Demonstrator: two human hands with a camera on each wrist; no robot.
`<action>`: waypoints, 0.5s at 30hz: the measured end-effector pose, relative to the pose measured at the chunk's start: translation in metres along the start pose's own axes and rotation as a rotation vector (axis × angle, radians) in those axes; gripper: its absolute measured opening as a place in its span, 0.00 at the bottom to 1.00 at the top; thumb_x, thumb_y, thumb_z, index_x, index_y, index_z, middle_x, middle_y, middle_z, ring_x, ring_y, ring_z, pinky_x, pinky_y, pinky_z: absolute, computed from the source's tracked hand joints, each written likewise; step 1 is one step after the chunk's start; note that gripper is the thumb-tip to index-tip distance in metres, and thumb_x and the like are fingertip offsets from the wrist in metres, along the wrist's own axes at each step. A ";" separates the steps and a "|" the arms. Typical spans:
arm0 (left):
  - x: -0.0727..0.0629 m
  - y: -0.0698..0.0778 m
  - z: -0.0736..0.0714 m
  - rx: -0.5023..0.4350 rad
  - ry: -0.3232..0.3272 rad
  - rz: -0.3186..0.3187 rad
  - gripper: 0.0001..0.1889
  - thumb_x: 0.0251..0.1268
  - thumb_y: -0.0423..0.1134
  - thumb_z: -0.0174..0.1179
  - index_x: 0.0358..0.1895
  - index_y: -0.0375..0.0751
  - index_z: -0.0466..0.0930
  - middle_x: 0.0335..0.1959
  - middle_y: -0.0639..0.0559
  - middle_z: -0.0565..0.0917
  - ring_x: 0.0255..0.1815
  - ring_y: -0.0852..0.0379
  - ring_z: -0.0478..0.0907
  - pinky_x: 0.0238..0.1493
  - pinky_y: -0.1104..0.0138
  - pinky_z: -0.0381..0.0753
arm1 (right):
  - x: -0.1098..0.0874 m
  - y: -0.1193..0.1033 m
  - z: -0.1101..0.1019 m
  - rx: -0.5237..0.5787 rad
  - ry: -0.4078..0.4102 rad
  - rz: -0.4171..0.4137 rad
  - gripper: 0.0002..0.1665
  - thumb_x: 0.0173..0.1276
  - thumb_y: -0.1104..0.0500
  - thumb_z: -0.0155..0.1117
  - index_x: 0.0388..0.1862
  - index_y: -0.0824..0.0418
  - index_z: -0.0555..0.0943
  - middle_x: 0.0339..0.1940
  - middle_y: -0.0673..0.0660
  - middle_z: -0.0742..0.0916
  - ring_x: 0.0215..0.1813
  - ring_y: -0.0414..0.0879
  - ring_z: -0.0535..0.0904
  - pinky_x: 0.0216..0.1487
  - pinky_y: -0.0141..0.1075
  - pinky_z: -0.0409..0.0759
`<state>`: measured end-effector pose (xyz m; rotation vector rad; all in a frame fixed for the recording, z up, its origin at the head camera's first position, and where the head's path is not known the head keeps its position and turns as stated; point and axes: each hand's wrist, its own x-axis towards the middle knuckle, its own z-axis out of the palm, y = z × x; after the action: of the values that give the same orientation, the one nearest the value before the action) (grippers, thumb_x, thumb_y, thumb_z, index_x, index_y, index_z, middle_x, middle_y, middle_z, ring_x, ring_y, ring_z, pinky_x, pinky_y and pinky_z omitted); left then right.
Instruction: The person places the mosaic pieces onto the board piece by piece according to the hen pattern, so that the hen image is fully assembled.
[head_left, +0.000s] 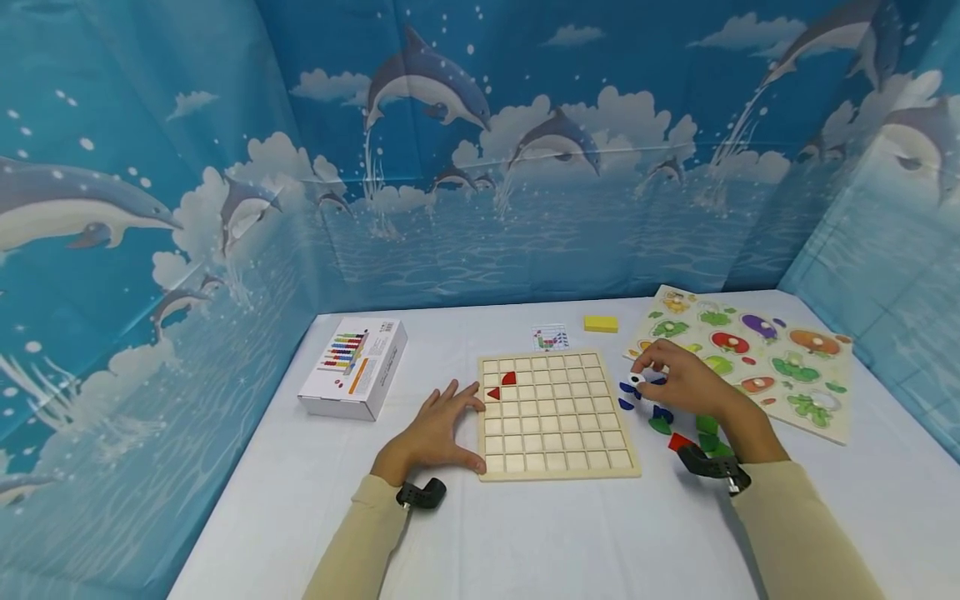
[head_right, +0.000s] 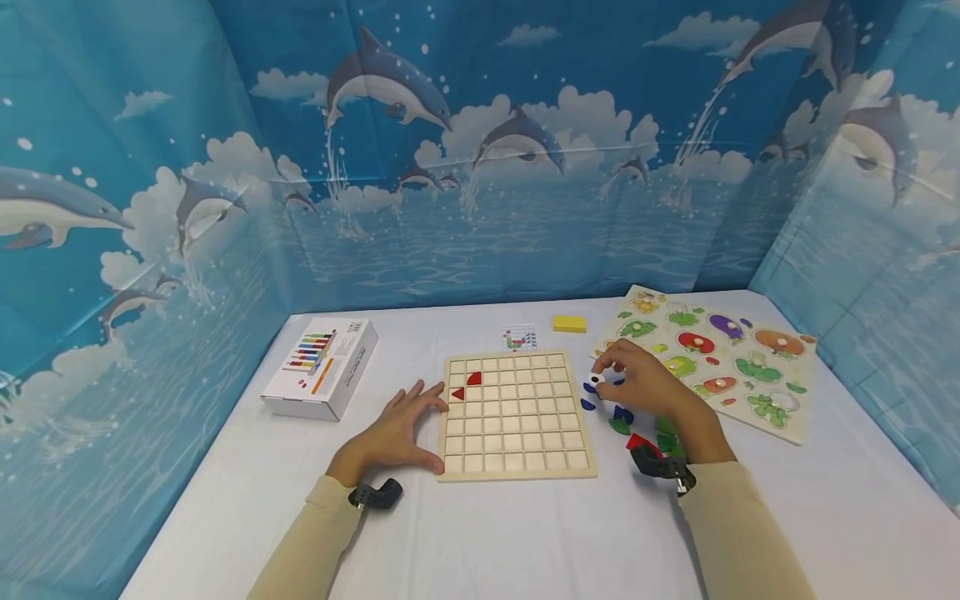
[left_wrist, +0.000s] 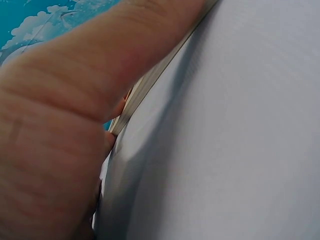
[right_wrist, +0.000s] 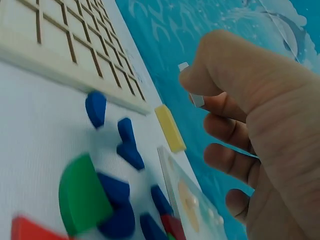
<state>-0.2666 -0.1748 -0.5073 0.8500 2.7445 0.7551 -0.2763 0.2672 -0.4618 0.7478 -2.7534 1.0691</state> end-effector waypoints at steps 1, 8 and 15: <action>0.000 0.000 0.000 0.005 -0.003 -0.002 0.47 0.34 0.70 0.78 0.62 0.59 0.71 0.82 0.58 0.54 0.82 0.47 0.39 0.78 0.51 0.35 | 0.004 -0.001 0.003 0.005 0.007 -0.014 0.12 0.60 0.67 0.73 0.42 0.59 0.83 0.45 0.55 0.80 0.46 0.53 0.73 0.41 0.41 0.80; 0.001 0.001 -0.001 -0.004 -0.006 0.000 0.47 0.34 0.70 0.78 0.62 0.59 0.71 0.82 0.58 0.53 0.82 0.47 0.39 0.78 0.51 0.35 | 0.037 -0.017 0.033 0.003 0.065 -0.076 0.11 0.60 0.65 0.73 0.41 0.57 0.83 0.45 0.53 0.79 0.48 0.55 0.75 0.45 0.49 0.74; 0.001 0.001 0.000 -0.005 -0.005 -0.003 0.47 0.33 0.70 0.78 0.62 0.58 0.71 0.82 0.57 0.54 0.82 0.46 0.39 0.78 0.50 0.35 | 0.064 -0.040 0.067 0.050 0.037 -0.108 0.09 0.60 0.61 0.71 0.41 0.55 0.83 0.45 0.51 0.79 0.47 0.54 0.76 0.47 0.51 0.59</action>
<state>-0.2669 -0.1738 -0.5066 0.8453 2.7378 0.7576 -0.3073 0.1715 -0.4711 0.8630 -2.6313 1.1220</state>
